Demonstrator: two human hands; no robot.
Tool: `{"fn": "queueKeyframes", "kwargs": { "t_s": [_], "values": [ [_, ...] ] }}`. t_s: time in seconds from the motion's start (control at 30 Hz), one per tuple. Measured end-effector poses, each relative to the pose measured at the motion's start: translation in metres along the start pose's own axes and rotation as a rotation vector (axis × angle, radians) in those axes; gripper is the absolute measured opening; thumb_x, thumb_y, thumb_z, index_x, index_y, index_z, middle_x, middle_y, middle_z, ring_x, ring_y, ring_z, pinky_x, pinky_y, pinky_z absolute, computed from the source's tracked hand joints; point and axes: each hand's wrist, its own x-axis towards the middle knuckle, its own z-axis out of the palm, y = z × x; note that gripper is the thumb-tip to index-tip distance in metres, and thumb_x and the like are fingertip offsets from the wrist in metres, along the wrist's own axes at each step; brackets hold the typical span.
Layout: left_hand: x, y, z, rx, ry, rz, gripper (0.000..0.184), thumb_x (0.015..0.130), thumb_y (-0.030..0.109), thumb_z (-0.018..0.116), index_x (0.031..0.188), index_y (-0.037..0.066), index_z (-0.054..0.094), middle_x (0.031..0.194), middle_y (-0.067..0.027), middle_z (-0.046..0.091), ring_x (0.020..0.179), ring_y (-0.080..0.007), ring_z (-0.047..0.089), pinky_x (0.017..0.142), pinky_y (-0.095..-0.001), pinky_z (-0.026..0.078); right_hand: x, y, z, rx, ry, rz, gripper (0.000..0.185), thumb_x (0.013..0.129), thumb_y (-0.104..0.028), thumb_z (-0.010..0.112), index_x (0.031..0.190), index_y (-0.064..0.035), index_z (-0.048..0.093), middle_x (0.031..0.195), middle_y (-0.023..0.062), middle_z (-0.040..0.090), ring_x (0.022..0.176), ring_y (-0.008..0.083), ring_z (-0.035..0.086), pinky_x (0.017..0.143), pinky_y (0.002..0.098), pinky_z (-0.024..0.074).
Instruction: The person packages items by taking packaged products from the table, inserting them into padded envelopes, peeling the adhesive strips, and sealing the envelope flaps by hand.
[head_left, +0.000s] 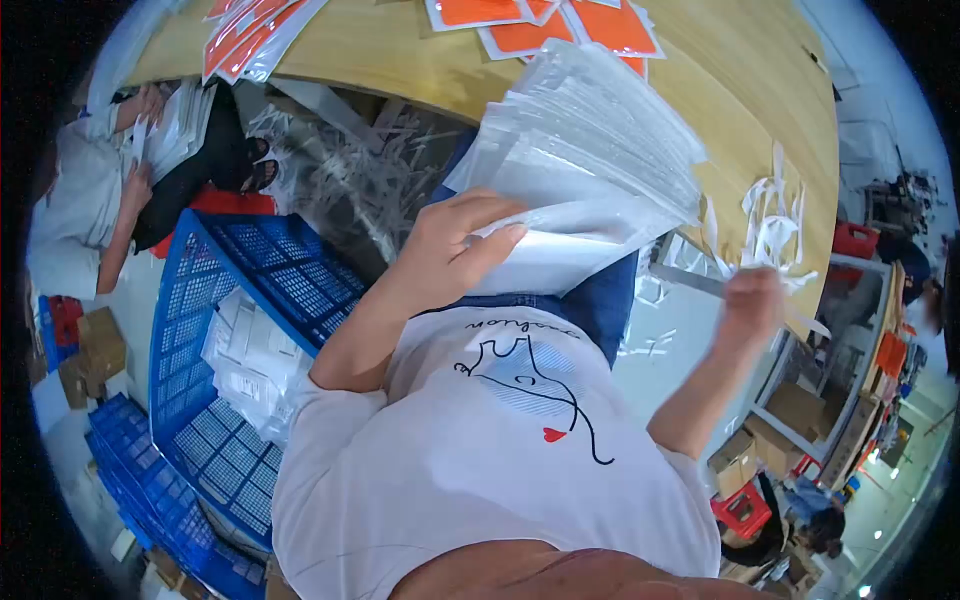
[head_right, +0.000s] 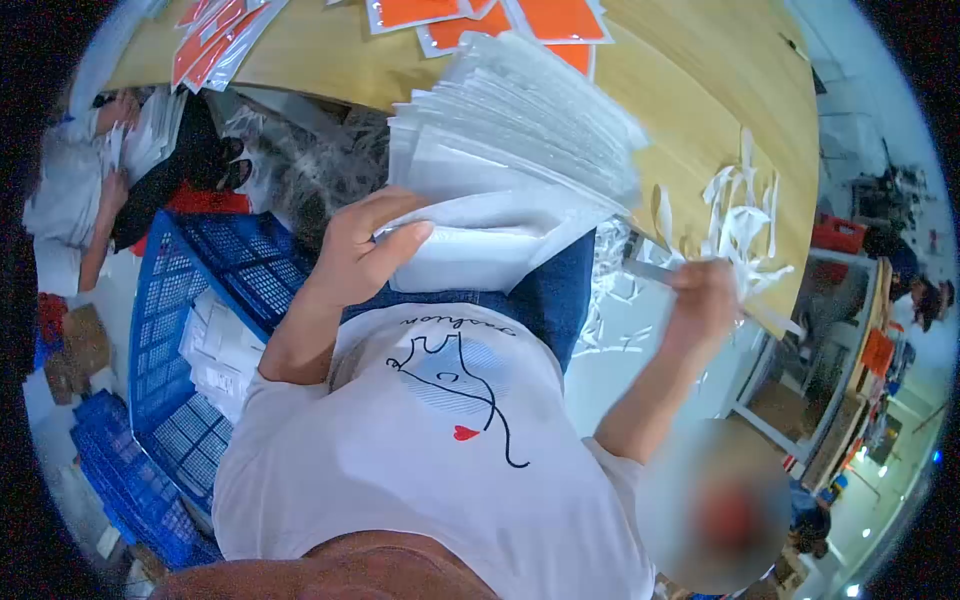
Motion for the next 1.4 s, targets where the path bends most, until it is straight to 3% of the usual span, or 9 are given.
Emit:
{"fn": "queueKeyframes", "kwargs": {
  "t_s": [0.03,0.13,0.3,0.47,0.63,0.8,1.13,1.3,1.4],
  "values": [
    [0.000,-0.001,0.000,0.031,-0.024,0.031,0.019,0.079,0.001,0.060,0.097,-0.002,0.065,0.094,-0.0103,0.065,0.080,-0.0200,0.060,0.070,-0.0256,0.047,-0.010,0.021,0.008,-0.219,-0.159,0.040,0.010,0.083,-0.003,0.054,0.085,0.0022,0.061,0.077,0.0108,0.063,0.063,0.0150,0.054,0.064,0.0257,0.0474],
    [-0.001,-0.002,-0.002,0.128,-0.072,0.124,0.019,0.078,0.002,0.061,0.096,-0.004,0.065,0.093,-0.0107,0.064,0.078,-0.0186,0.058,0.070,-0.0261,0.046,-0.016,0.050,0.057,-0.249,-0.404,-0.060,0.025,0.087,-0.011,0.050,0.103,0.0041,0.062,0.090,0.0162,0.066,0.079,0.0223,0.060,0.075,0.0313,0.0486],
    [-0.005,-0.001,-0.015,0.051,-0.277,0.249,0.019,0.077,0.000,0.061,0.096,-0.004,0.065,0.094,-0.0109,0.064,0.078,-0.0188,0.058,0.070,-0.0265,0.045,0.021,0.075,0.079,0.000,-0.199,0.150,0.033,0.091,-0.015,0.047,0.117,0.0023,0.056,0.106,0.0183,0.063,0.091,0.0225,0.059,0.086,0.0316,0.0447],
    [-0.010,-0.006,-0.011,-0.041,-0.079,0.036,0.021,0.075,-0.001,0.062,0.095,-0.004,0.065,0.095,-0.0110,0.064,0.078,-0.0196,0.057,0.071,-0.0263,0.045,0.014,0.075,0.050,0.045,-0.375,0.148,0.033,0.091,-0.014,0.047,0.120,0.0010,0.054,0.111,0.0184,0.061,0.093,0.0214,0.058,0.088,0.0307,0.0430],
    [-0.008,-0.008,-0.011,-0.070,-0.051,0.038,0.027,0.072,-0.008,0.058,0.096,0.001,0.065,0.094,-0.0096,0.063,0.078,-0.0214,0.056,0.072,-0.0247,0.043,-0.022,0.081,0.061,-0.127,-0.463,0.213,0.035,0.077,0.012,0.048,0.106,-0.0002,0.063,0.107,0.0137,0.062,0.088,0.0166,0.056,0.078,0.0236,0.0415],
    [-0.001,-0.014,-0.027,0.095,-0.123,0.105,0.029,0.073,-0.006,0.058,0.099,0.001,0.066,0.096,-0.0095,0.063,0.077,-0.0211,0.055,0.071,-0.0246,0.043,-0.015,0.082,0.051,-0.240,-0.590,0.022,0.034,0.073,0.017,0.049,0.094,-0.0019,0.067,0.101,0.0103,0.062,0.083,0.0150,0.053,0.074,0.0223,0.0398],
    [0.007,0.001,-0.048,0.043,-0.402,0.168,0.025,0.073,-0.003,0.060,0.098,0.000,0.064,0.099,-0.0091,0.063,0.082,-0.0203,0.057,0.074,-0.0253,0.044,0.001,0.087,0.046,-0.159,-0.612,0.191,0.026,0.078,0.014,0.049,0.089,-0.0018,0.067,0.098,0.0082,0.061,0.082,0.0136,0.052,0.073,0.0215,0.0388],
    [0.004,-0.004,-0.036,0.147,-0.240,0.037,0.024,0.075,-0.004,0.060,0.098,0.000,0.064,0.098,-0.0088,0.063,0.081,-0.0202,0.057,0.074,-0.0253,0.044,-0.013,0.065,0.073,0.012,-0.208,0.368,0.017,0.082,0.008,0.053,0.087,-0.0002,0.066,0.092,0.0072,0.062,0.077,0.0121,0.052,0.071,0.0208,0.0393],
    [-0.002,-0.012,-0.025,0.103,-0.173,0.043,0.023,0.077,-0.003,0.059,0.099,0.001,0.064,0.099,-0.0087,0.063,0.080,-0.0193,0.056,0.072,-0.0241,0.044,-0.022,0.058,0.076,-0.223,-0.290,0.322,0.013,0.084,0.005,0.055,0.089,0.0005,0.066,0.088,0.0068,0.063,0.074,0.0113,0.052,0.069,0.0207,0.0399]
  ]
}}
